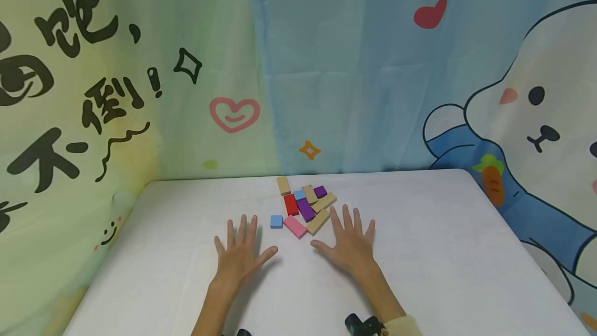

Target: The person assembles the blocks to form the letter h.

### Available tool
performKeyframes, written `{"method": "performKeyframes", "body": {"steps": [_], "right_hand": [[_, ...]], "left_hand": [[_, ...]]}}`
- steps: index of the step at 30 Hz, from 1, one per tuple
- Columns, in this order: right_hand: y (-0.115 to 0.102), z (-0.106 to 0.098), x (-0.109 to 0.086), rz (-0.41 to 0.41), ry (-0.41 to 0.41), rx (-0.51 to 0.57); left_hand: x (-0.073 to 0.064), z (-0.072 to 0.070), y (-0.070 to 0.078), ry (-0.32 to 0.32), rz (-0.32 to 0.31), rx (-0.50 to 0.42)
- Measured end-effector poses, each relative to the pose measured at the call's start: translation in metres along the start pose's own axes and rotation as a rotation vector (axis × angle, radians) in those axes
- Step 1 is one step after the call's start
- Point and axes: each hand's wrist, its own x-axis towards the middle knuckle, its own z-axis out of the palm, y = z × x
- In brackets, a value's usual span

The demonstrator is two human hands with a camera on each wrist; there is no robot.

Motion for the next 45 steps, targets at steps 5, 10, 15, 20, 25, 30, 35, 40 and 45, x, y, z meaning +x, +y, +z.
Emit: {"method": "performKeyframes", "body": {"steps": [5,10,15,20,25,30,35,40,45], "right_hand": [[-0.006,-0.001,0.003,-0.015,0.006,0.003],[-0.013,-0.004,0.005,-0.119,-0.027,0.050],[-0.022,-0.009,0.010,-0.267,-0.053,0.094],[-0.034,-0.011,0.018,-0.337,-0.078,0.087],[-0.042,-0.008,0.023,-0.346,-0.087,0.057],[-0.045,-0.002,0.028,-0.372,-0.075,0.028],[-0.051,-0.003,0.030,-0.408,-0.064,0.026],[-0.058,-0.004,0.032,-0.428,-0.095,-0.021],[-0.060,0.000,0.034,-0.452,-0.158,-0.033]], "left_hand": [[-0.002,-0.003,0.000,0.013,0.033,-0.010],[-0.005,-0.007,-0.001,0.000,0.082,-0.041],[-0.007,-0.009,-0.003,-0.005,0.099,-0.071],[-0.007,-0.007,-0.006,-0.023,0.092,-0.074],[-0.008,-0.006,-0.009,-0.048,0.056,-0.068],[-0.008,-0.010,-0.011,-0.025,0.065,-0.062],[-0.009,-0.013,-0.018,-0.012,0.104,-0.076],[-0.011,-0.015,-0.024,-0.020,0.104,-0.057],[-0.012,-0.015,-0.027,-0.013,0.089,-0.029]]}}
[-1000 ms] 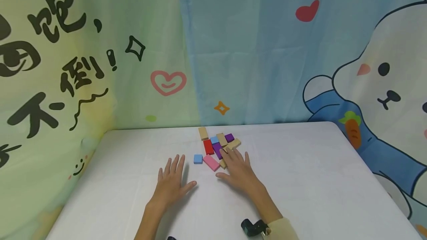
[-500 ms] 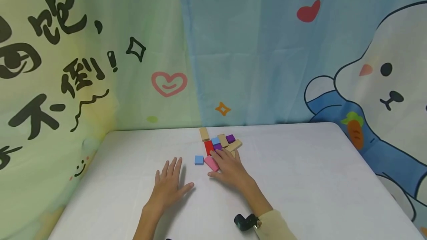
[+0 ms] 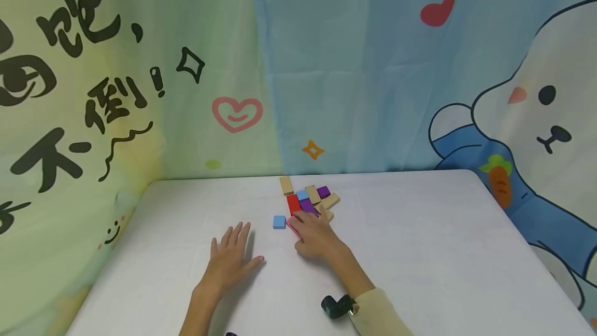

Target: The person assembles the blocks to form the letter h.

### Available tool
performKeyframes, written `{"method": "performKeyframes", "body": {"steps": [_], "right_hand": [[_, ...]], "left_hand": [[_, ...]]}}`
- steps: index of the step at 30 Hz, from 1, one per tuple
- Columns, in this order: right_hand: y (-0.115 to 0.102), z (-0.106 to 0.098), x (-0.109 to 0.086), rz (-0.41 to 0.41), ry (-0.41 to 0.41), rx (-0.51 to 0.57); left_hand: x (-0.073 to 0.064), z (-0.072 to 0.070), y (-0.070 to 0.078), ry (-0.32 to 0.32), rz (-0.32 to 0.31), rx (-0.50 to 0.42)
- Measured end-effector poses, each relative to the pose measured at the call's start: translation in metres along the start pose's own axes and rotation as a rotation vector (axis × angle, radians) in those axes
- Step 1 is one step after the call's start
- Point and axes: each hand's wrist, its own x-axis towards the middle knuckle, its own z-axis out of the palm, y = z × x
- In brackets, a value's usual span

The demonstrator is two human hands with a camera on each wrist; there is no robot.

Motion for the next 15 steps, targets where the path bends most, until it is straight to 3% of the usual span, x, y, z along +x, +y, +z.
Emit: {"method": "performKeyframes", "body": {"steps": [15], "right_hand": [[0.0002,0.0017,-0.0010,0.006,-0.049,0.110]], "left_hand": [[0.0006,-0.0032,-0.0006,-0.048,-0.048,-0.032]]}}
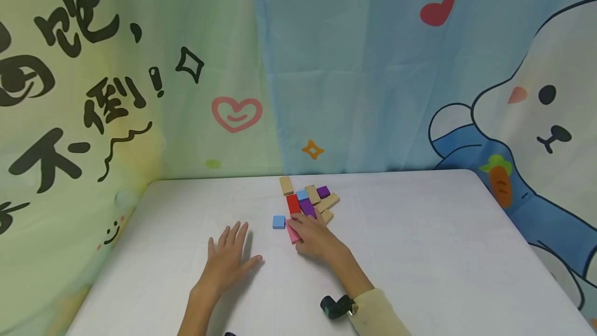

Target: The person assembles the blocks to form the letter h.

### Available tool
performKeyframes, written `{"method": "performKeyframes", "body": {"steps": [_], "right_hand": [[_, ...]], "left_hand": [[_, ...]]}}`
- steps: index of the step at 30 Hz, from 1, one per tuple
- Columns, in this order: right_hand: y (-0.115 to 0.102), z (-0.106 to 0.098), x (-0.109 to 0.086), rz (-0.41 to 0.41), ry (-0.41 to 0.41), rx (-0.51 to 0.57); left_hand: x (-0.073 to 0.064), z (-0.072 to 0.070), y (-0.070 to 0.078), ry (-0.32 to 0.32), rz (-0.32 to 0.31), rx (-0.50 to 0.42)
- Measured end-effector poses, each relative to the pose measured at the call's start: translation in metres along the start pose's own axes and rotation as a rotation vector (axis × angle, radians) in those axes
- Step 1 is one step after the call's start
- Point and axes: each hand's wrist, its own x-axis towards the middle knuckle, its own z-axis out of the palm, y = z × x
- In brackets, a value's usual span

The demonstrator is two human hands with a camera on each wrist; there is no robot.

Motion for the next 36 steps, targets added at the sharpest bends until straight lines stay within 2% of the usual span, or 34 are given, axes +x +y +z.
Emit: {"method": "performKeyframes", "body": {"steps": [10,20,26,30,36], "right_hand": [[0.000,-0.001,0.003,0.016,-0.020,0.043],[-0.004,-0.006,-0.002,0.067,0.039,0.100],[-0.012,-0.008,-0.002,0.015,0.021,0.183],[-0.021,-0.004,-0.001,-0.018,-0.015,0.194],[-0.041,0.005,0.000,-0.111,-0.058,0.236]], "left_hand": [[-0.004,0.000,-0.007,0.041,0.035,-0.011],[-0.005,-0.001,-0.018,0.068,0.120,-0.051],[-0.011,-0.005,-0.024,0.064,0.115,-0.062],[-0.016,-0.008,-0.028,0.064,0.114,-0.080],[-0.024,-0.012,-0.034,0.039,0.105,-0.069]]}}
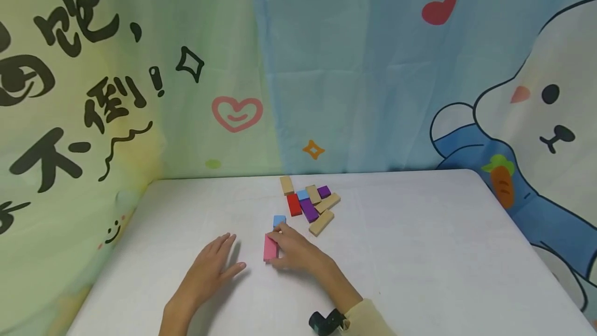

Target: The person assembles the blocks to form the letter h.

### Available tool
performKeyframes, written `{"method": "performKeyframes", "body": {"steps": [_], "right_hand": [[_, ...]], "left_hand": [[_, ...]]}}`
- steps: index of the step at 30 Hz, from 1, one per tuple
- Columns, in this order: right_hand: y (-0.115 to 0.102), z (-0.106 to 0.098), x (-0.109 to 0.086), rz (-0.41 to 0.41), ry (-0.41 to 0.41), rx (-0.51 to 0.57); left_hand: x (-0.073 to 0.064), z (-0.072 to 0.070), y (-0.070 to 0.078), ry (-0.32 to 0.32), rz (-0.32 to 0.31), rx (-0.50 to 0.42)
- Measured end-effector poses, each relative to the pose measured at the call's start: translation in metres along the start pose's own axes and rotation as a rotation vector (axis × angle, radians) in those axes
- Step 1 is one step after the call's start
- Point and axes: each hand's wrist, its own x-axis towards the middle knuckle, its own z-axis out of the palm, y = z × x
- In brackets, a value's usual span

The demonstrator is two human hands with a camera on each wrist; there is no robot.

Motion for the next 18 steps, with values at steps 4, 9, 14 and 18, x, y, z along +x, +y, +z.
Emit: {"method": "performKeyframes", "body": {"steps": [4,9,14,18], "right_hand": [[-0.011,0.007,0.001,-0.040,-0.016,0.011],[-0.020,0.018,0.004,-0.091,-0.016,-0.014],[-0.029,0.028,0.008,-0.134,-0.016,-0.038],[-0.034,0.031,0.008,-0.155,-0.023,-0.035]], "left_hand": [[-0.004,-0.002,-0.002,-0.039,-0.009,-0.006],[-0.007,-0.004,-0.005,-0.055,0.020,-0.047],[-0.010,-0.007,-0.007,-0.047,0.074,-0.079],[-0.012,-0.009,-0.008,-0.049,0.110,-0.057]]}}
